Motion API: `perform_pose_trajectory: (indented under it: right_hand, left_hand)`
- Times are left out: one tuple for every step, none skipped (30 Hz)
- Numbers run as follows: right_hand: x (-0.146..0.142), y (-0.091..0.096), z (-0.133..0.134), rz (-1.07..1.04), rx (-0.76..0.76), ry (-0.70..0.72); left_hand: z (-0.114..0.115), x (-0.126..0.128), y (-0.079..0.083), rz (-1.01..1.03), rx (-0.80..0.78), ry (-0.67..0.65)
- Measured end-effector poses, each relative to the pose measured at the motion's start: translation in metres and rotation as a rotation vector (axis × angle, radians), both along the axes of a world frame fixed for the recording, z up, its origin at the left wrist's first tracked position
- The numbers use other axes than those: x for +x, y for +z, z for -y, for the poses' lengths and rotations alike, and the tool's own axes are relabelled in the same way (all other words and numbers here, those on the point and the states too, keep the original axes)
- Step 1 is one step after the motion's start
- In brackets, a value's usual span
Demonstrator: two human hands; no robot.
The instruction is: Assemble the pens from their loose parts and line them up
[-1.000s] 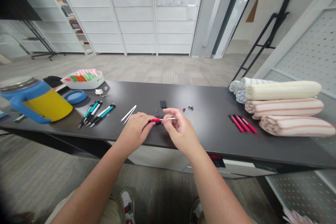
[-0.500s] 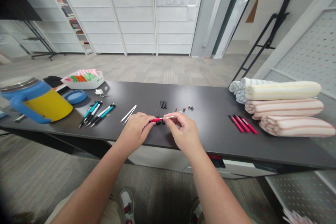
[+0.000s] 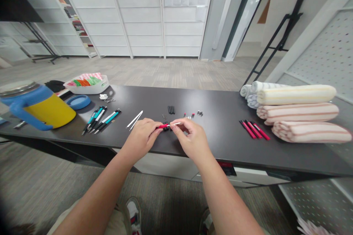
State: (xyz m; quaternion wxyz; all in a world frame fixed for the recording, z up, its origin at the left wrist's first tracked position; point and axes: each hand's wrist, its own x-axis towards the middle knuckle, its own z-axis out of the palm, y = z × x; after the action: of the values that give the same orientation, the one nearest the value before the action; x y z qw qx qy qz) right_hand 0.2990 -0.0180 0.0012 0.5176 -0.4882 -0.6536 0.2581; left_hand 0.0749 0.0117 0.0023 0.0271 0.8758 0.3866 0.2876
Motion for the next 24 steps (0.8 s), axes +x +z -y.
perform_pose_trajectory:
  right_hand:
    - [0.000, -0.001, -0.001, 0.005, 0.005, -0.007]
    - [0.000, -0.002, -0.001, 0.007, 0.007, -0.010]
    - [0.000, -0.002, -0.002, 0.008, 0.007, -0.009]
    - [0.000, -0.003, -0.002, 0.008, 0.004, -0.007]
    - [0.000, -0.003, -0.003, 0.008, 0.000, 0.000]
    - [0.000, -0.003, -0.003, 0.008, -0.006, 0.008]
    - [-0.001, -0.003, -0.003, 0.008, -0.016, 0.019]
    - [-0.001, -0.003, -0.004, 0.005, -0.027, 0.026]
    - [-0.001, -0.003, -0.004, 0.002, -0.038, 0.030]
    - [-0.002, -0.003, -0.003, -0.001, -0.046, 0.023]
    - [-0.002, -0.003, -0.003, 0.004, -0.050, 0.002]
    - [-0.002, -0.003, -0.003, 0.021, -0.046, -0.032]
    - [-0.002, -0.003, -0.003, 0.056, -0.032, -0.071]
    - [-0.002, -0.002, -0.004, 0.113, -0.010, -0.111]
    - [-0.002, 0.000, -0.006, 0.189, 0.017, -0.142]
    - [-0.003, 0.003, -0.008, 0.278, 0.046, -0.163]
    - [-0.004, 0.007, -0.012, 0.371, 0.070, -0.174]
    - [-0.005, 0.012, -0.016, 0.467, 0.082, -0.176]
    - [-0.008, 0.018, -0.022, 0.553, 0.076, -0.178]
    - [-0.011, 0.024, -0.030, 0.633, 0.046, -0.179]
    - [-0.014, 0.030, -0.038, 0.713, 0.001, -0.176]
    - [-0.018, 0.036, -0.046, 0.786, -0.060, -0.169]
    - [-0.022, 0.040, -0.055, 0.852, -0.135, -0.160]
    - [-0.027, 0.044, -0.063, 0.878, -0.170, -0.153]
  left_hand:
    - [0.000, 0.000, 0.000, -0.001, -0.001, -0.002]
    - [0.000, 0.000, 0.000, -0.002, -0.004, -0.004]
    - [0.000, 0.000, 0.001, -0.002, -0.008, -0.007]
    - [0.000, 0.000, 0.001, 0.000, -0.010, -0.009]
    - [0.000, 0.000, 0.001, 0.003, -0.014, -0.013]
    - [0.000, 0.001, 0.001, 0.008, -0.016, -0.015]
    - [0.000, 0.001, 0.001, 0.020, -0.018, -0.016]
    - [0.000, 0.001, 0.001, 0.041, -0.022, -0.013]
    - [-0.001, 0.000, 0.001, 0.071, -0.033, -0.007]
    - [-0.001, 0.000, 0.001, 0.111, -0.049, 0.005]
    - [-0.002, -0.001, 0.001, 0.161, -0.073, 0.023]
    - [-0.002, -0.003, 0.001, 0.220, -0.103, 0.044]
    - [-0.003, -0.004, 0.001, 0.281, -0.138, 0.068]
    - [-0.004, -0.006, 0.001, 0.340, -0.175, 0.092]
    - [-0.004, -0.007, 0.001, 0.396, -0.211, 0.113]
    - [-0.005, -0.009, 0.001, 0.446, -0.246, 0.130]
    - [-0.005, -0.010, 0.001, 0.487, -0.277, 0.142]
    - [-0.005, -0.010, 0.001, 0.522, -0.303, 0.149]
    - [-0.005, -0.011, 0.001, 0.551, -0.324, 0.153]
    - [-0.006, -0.011, 0.001, 0.573, -0.341, 0.153]
    - [-0.006, -0.012, 0.001, 0.591, -0.354, 0.151]
    - [-0.006, -0.012, 0.000, 0.602, -0.364, 0.149]
    - [-0.006, -0.012, 0.000, 0.609, -0.371, 0.146]
    - [-0.007, -0.013, 0.000, 0.613, -0.377, 0.143]
